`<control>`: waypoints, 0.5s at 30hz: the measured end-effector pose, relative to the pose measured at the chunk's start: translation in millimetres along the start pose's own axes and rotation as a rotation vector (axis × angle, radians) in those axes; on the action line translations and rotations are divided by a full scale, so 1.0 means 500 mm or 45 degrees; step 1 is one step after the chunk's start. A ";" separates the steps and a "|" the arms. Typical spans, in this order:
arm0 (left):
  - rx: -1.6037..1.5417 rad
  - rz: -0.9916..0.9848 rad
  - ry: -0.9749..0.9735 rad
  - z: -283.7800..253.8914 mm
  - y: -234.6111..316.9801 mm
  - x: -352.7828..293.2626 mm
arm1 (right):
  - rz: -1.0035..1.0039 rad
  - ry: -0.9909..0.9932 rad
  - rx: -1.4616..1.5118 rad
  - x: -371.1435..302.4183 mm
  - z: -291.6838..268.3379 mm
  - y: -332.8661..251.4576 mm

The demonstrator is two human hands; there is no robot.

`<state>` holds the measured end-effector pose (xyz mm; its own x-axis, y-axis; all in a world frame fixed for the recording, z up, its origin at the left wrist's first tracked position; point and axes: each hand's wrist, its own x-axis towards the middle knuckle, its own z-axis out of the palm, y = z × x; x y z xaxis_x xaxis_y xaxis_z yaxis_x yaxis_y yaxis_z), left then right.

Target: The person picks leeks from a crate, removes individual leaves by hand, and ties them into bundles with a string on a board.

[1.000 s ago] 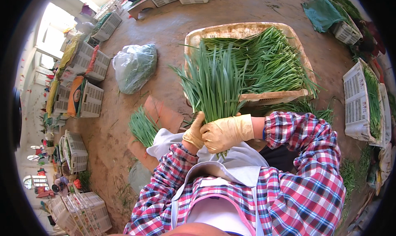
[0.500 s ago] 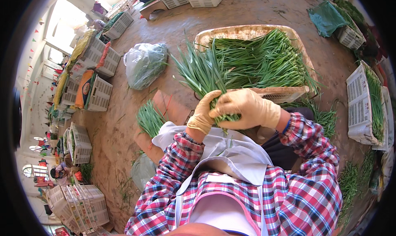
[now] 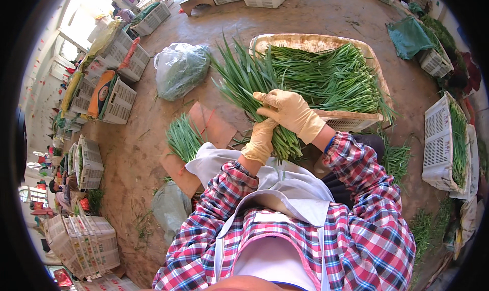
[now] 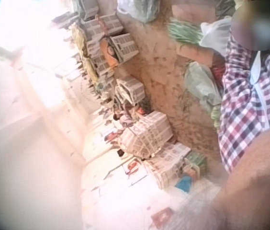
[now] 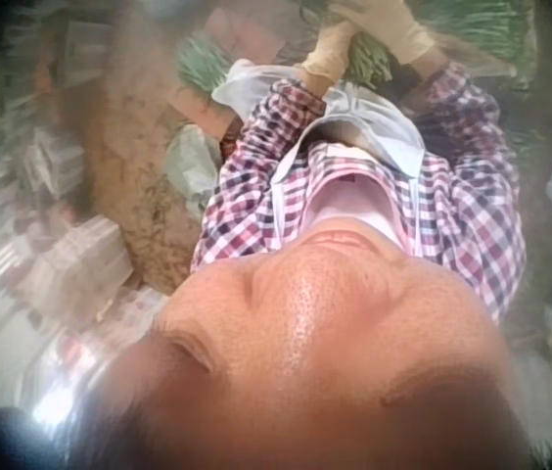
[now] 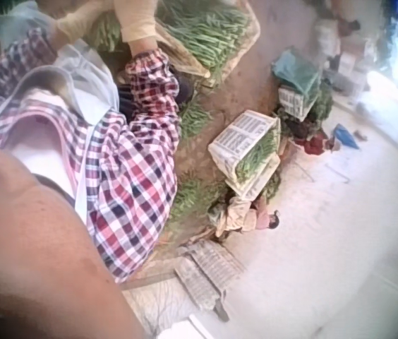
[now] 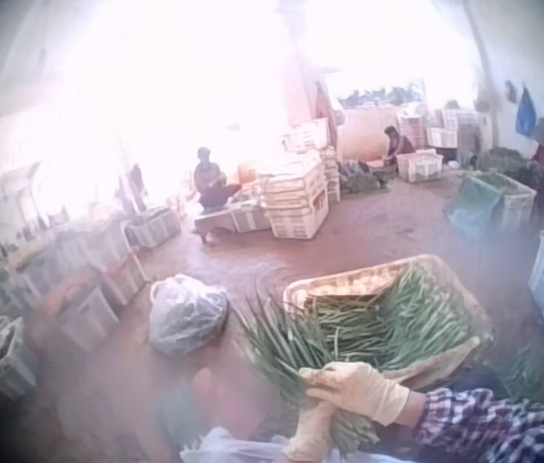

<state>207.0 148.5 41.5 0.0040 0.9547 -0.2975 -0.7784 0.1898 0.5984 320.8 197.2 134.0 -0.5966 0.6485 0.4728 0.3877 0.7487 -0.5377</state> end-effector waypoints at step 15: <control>0.126 -0.098 0.372 -0.297 0.012 0.050 | 0.426 0.357 1.113 0.256 0.101 -0.050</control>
<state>109.2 139.6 -72.6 -0.1311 0.8330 -0.5376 -0.7180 0.2941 0.6308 199.1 254.6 172.6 -0.3182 0.9028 0.2893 -0.2183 0.2272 -0.9491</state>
